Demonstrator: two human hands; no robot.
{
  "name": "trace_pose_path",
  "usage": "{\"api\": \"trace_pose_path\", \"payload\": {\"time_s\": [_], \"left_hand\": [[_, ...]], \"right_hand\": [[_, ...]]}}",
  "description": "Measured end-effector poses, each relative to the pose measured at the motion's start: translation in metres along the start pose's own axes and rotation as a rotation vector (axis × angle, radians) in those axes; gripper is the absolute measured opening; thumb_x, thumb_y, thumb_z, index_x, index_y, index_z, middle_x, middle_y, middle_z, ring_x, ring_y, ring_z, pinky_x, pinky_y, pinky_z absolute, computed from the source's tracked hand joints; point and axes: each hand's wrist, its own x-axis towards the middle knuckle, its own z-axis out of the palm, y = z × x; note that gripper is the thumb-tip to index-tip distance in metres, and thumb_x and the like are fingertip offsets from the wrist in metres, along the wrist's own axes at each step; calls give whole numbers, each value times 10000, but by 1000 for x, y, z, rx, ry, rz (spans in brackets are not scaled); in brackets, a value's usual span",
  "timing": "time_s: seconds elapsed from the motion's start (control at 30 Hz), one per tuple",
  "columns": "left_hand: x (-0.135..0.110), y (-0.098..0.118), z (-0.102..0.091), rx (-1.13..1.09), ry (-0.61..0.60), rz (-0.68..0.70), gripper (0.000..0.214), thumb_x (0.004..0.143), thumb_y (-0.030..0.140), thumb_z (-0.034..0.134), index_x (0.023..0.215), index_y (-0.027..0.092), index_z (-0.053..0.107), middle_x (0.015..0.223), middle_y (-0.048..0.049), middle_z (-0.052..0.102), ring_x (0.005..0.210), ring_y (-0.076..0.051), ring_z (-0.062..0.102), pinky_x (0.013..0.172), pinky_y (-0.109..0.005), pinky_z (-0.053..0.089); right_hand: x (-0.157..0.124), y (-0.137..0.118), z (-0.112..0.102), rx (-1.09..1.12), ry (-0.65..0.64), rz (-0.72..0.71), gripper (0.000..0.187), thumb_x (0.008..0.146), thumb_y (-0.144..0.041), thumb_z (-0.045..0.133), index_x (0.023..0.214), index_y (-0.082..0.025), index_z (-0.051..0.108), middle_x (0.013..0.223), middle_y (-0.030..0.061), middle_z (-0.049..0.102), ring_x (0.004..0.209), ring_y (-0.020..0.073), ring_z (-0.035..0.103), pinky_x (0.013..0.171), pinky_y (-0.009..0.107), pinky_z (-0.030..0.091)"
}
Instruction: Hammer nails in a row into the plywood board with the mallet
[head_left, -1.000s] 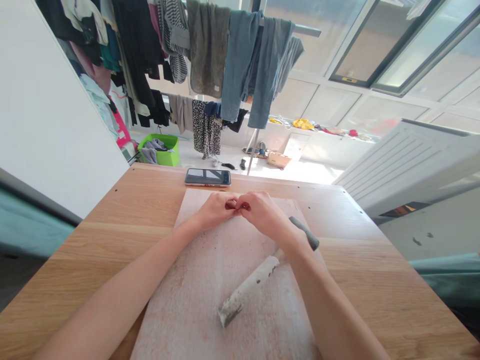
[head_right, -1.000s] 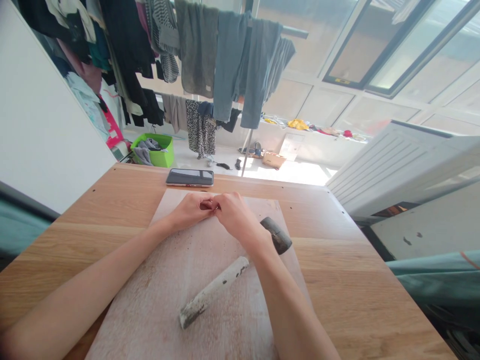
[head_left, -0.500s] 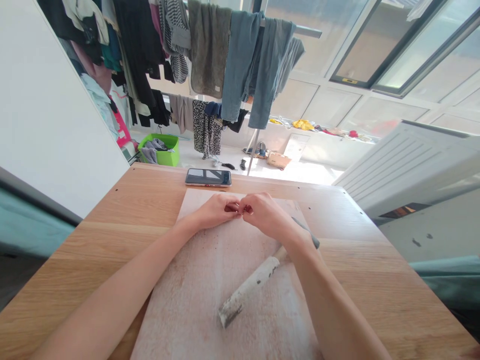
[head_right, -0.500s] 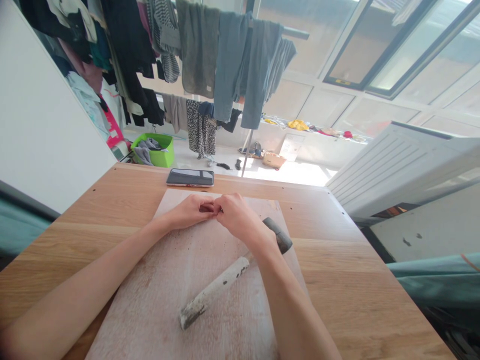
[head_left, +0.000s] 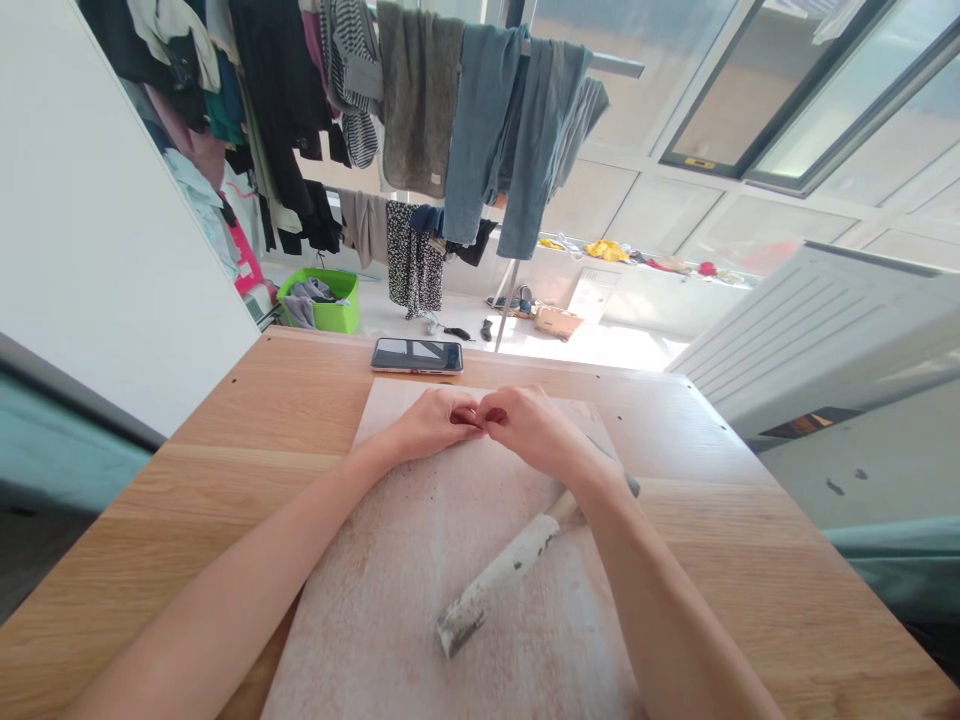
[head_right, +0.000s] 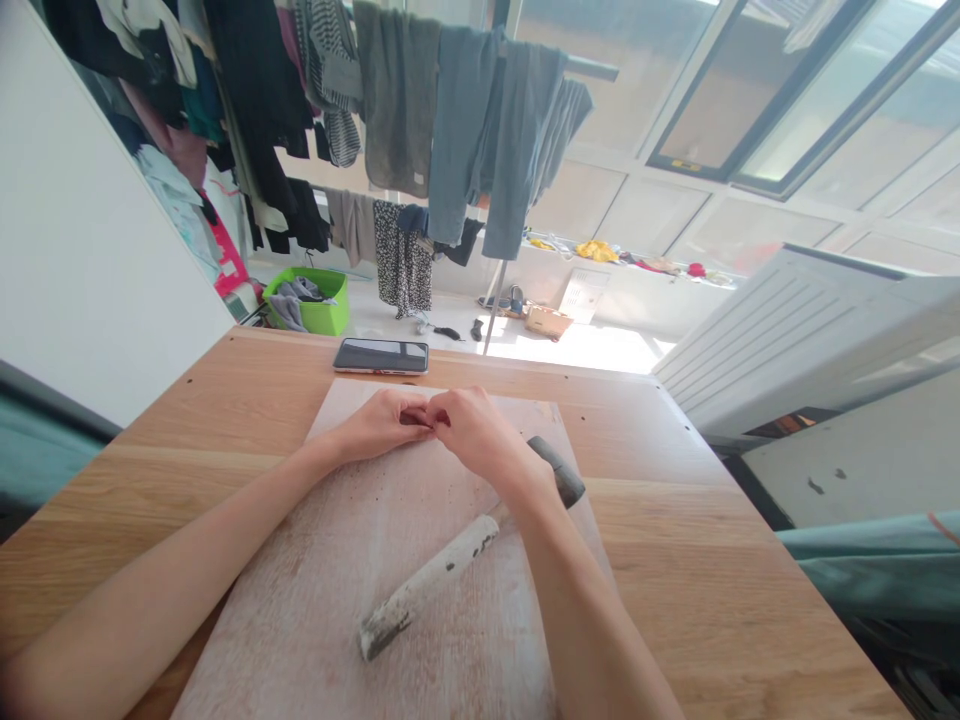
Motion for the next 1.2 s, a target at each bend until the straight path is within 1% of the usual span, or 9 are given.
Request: {"api": "trace_pose_path", "payload": {"time_s": [0.1,0.27,0.5,0.57,0.63,0.77,0.83,1.0,1.2], "left_hand": [[0,0,1,26,-4,19,126,754,179,633,855,153,705,816,-3,744,800,-175,695,712,-231,504],[1,5,2,36,29,17,134,761,186,629,872,152,698,844,-3,746,815,-173,699,714,-220,502],[1,10,-2,-37,-37,-28,152,748,195,659,892,157,687,851,-5,746,822,-178,713,727,-236,508],[0,14,-6,-33,-89,-74,159,749,215,688,898,158,689,832,-9,749,824,-190,718,724,-248,510],[-1,20,-12,-35,-182,-122,219,754,250,733,952,165,696,842,-17,761,846,-205,725,731,-262,514],[-3,30,-32,-12,-343,-166,443,778,356,785,1181,213,671,1006,-48,784,965,-225,722,805,-298,524],[-3,32,-41,13,-320,-192,509,786,418,785,1231,211,648,1067,-72,779,1011,-237,713,857,-329,524],[-4,36,-51,6,-126,-267,534,780,475,776,1189,159,641,1115,-122,762,1059,-260,701,924,-378,516],[-5,40,-50,-13,-121,-278,512,804,471,751,1191,156,636,1121,-117,752,1057,-255,698,919,-366,510]], "right_hand": [[0,-2,1,9,-4,-1,206,798,-49,604,737,-193,738,747,12,700,675,131,580,611,238,371],[3,-1,2,13,-13,-22,224,826,-43,566,714,-181,702,711,17,674,664,133,554,633,246,363],[1,1,1,13,-37,-8,263,799,-9,539,728,-175,730,709,20,699,665,129,563,627,241,362],[-1,0,-3,26,-56,-2,237,802,-40,561,728,-176,739,703,15,708,656,126,570,609,236,363],[-4,-1,-8,67,-99,2,214,795,-66,583,751,-183,757,702,3,717,643,118,576,597,227,371],[-8,-2,-18,145,-166,-10,196,769,-87,621,747,-207,775,664,-30,704,613,100,578,560,208,369],[-10,-5,-22,152,-158,-13,189,772,-93,628,741,-210,773,665,-31,706,611,98,587,553,204,375],[-14,-21,-23,205,-209,-22,197,770,-62,618,777,-189,769,737,-9,745,655,103,638,600,195,434],[-15,-30,-10,73,-243,-85,244,744,-10,588,749,-189,753,684,-8,695,618,102,577,567,215,389]]}}
